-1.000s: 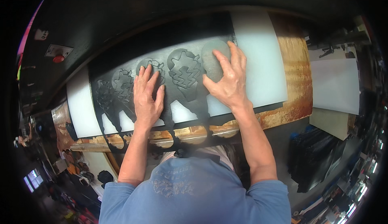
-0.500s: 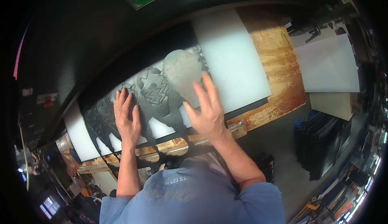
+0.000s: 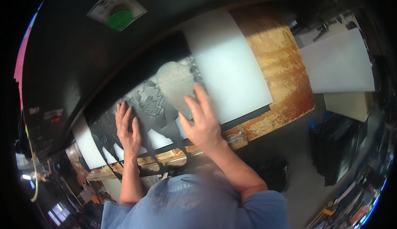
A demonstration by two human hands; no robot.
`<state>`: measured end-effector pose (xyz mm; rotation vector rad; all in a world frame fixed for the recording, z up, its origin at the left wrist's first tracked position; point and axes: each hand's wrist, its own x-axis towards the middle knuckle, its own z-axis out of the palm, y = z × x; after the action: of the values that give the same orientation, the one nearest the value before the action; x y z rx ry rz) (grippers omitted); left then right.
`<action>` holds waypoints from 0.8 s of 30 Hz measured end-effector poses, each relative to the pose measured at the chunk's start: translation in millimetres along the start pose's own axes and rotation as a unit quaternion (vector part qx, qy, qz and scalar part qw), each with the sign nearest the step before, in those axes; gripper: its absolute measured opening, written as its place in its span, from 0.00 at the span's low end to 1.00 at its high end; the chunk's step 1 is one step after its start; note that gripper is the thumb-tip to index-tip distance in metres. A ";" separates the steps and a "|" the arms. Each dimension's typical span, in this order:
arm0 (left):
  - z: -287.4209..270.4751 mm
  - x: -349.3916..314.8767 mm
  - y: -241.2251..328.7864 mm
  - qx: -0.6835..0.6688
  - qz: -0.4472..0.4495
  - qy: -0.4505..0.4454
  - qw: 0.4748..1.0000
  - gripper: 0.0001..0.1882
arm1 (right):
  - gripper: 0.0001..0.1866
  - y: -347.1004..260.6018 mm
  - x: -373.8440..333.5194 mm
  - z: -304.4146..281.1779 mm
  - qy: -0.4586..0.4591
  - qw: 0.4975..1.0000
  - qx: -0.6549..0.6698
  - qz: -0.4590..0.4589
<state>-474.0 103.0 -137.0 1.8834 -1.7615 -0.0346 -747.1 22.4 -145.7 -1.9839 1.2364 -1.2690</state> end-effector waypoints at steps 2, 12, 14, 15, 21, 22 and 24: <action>-4.6 -1.7 0.3 -0.051 -0.006 0.012 0.999 0.23 | 0.28 -0.1 -0.9 1.7 -0.006 1.000 0.006 0.011; -49.0 -98.9 48.2 -0.207 0.044 -0.039 0.977 0.15 | 0.26 3.4 -3.7 11.3 0.009 1.000 -0.017 0.000; -32.7 -114.1 52.5 -0.199 0.044 0.025 0.979 0.15 | 0.26 4.2 -4.3 10.9 0.011 1.000 -0.017 -0.001; -24.0 -118.5 51.6 -0.169 0.034 0.045 0.984 0.16 | 0.25 4.6 -3.6 9.1 0.003 1.000 -0.017 0.002; -2.3 -130.5 43.9 -0.088 0.077 0.084 0.990 0.16 | 0.21 9.2 15.0 -24.6 0.065 0.996 0.054 0.019; -3.6 -130.6 44.3 -0.085 0.066 0.074 0.991 0.15 | 0.19 8.2 20.2 -31.8 0.099 0.994 0.050 0.012; -4.8 -129.0 46.4 -0.088 0.060 0.077 0.991 0.14 | 0.12 0.1 27.8 -46.4 0.137 0.986 0.095 -0.016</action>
<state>-532.4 225.3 -158.8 1.6099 -1.7040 0.0013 -783.8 1.4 -112.0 -1.7419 1.1590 -1.6541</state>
